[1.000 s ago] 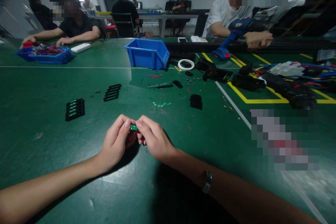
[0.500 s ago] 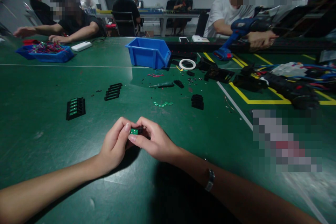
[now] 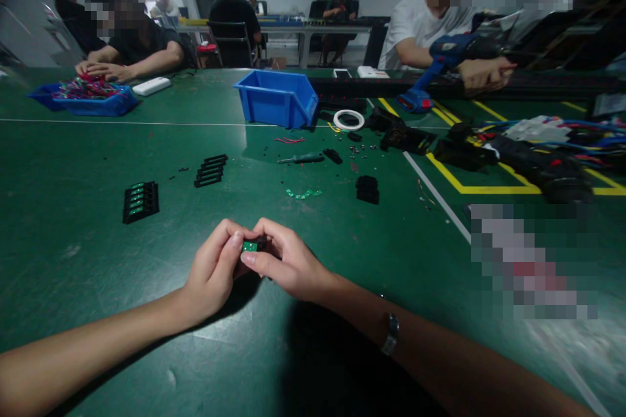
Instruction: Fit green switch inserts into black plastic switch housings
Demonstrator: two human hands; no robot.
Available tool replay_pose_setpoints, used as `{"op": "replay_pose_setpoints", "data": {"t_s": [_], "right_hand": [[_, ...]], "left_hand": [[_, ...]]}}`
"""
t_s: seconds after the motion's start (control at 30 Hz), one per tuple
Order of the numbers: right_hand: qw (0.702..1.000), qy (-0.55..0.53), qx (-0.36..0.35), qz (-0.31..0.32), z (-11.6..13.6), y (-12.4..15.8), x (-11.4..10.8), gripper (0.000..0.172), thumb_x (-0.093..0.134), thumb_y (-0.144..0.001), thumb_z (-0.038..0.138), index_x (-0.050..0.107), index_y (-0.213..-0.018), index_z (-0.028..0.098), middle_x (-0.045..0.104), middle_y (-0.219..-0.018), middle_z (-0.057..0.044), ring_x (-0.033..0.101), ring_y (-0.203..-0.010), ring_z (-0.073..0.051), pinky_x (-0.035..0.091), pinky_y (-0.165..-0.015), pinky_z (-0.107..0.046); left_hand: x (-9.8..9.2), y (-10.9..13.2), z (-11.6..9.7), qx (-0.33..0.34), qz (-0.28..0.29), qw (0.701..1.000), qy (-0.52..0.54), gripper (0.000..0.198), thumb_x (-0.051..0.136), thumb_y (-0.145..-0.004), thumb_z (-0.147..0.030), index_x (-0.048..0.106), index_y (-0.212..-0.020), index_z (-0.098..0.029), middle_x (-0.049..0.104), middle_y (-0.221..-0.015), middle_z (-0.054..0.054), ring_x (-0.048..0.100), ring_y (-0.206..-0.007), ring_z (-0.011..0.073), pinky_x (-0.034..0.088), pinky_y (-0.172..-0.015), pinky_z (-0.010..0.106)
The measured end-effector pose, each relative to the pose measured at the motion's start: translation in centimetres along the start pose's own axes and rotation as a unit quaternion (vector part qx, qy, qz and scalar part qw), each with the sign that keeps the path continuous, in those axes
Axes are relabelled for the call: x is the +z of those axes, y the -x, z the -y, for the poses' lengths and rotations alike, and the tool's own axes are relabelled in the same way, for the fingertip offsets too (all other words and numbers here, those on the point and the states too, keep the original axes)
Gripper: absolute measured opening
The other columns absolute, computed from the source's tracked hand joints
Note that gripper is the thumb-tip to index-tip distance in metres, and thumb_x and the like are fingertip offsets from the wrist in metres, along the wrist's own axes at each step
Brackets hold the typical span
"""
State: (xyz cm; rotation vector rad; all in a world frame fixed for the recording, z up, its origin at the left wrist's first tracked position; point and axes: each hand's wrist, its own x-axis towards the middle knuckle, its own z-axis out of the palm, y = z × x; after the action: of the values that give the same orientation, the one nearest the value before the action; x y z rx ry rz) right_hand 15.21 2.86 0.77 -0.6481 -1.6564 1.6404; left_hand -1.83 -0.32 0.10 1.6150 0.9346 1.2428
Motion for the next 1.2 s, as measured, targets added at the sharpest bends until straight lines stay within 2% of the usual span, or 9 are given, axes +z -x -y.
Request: {"op": "replay_pose_setpoints", "data": {"t_s": [0.2,0.5,0.63,0.87,1.2], "right_hand": [[1.0,0.011,0.022,0.014,0.03,-0.14,-0.25,0.026,0.063,-0.094,0.039,0.05,-0.091,0.017,0.051,-0.069,0.004,0.049,-0.059,-0.012,0.036,-0.055,-0.024],[0.999,0.008,0.039,0.013,-0.12,-0.24,-0.03,0.024,0.06,-0.095,0.038,0.054,-0.091,0.015,0.05,-0.066,0.004,0.05,-0.057,-0.011,0.039,-0.054,-0.023],[0.999,0.011,0.046,0.024,-0.22,-0.24,-0.18,0.026,0.058,-0.097,0.039,0.055,-0.088,0.015,0.052,-0.063,0.003,0.048,-0.055,-0.01,0.038,-0.054,-0.022],[0.998,-0.004,0.052,0.027,-0.13,-0.34,-0.21,0.026,0.057,-0.097,0.039,0.057,-0.092,0.014,0.052,-0.062,0.003,0.048,-0.054,-0.01,0.038,-0.053,-0.022],[0.998,-0.012,0.058,0.023,-0.59,-0.24,-0.37,0.032,0.057,-0.097,0.042,0.059,-0.108,0.012,0.052,-0.059,0.005,0.048,-0.052,-0.011,0.037,-0.052,-0.023]], "left_hand": [[0.18,0.22,0.41,-0.031,0.023,0.998,0.054,0.022,0.04,-0.108,-0.034,0.055,-0.105,-0.018,0.067,-0.075,0.0,0.066,-0.067,0.0113,0.047,-0.066,0.021],[0.23,0.02,0.28,-0.061,0.024,0.995,0.076,0.026,0.038,-0.109,-0.039,0.054,-0.107,-0.018,0.069,-0.071,0.002,0.066,-0.064,0.0121,0.047,-0.062,0.022],[0.3,0.01,0.37,-0.076,0.029,0.99,0.112,0.026,0.039,-0.109,-0.04,0.052,-0.106,-0.018,0.07,-0.077,0.003,0.071,-0.067,0.0141,0.049,-0.063,0.023],[0.37,-0.02,0.5,-0.096,0.026,0.986,0.135,0.027,0.04,-0.108,-0.042,0.052,-0.107,-0.018,0.071,-0.075,0.004,0.072,-0.066,0.0155,0.05,-0.061,0.023],[0.45,-0.08,0.52,-0.107,0.016,0.983,0.151,0.028,0.044,-0.106,-0.044,0.052,-0.106,-0.017,0.07,-0.075,0.004,0.072,-0.064,0.0157,0.052,-0.061,0.024]]}}
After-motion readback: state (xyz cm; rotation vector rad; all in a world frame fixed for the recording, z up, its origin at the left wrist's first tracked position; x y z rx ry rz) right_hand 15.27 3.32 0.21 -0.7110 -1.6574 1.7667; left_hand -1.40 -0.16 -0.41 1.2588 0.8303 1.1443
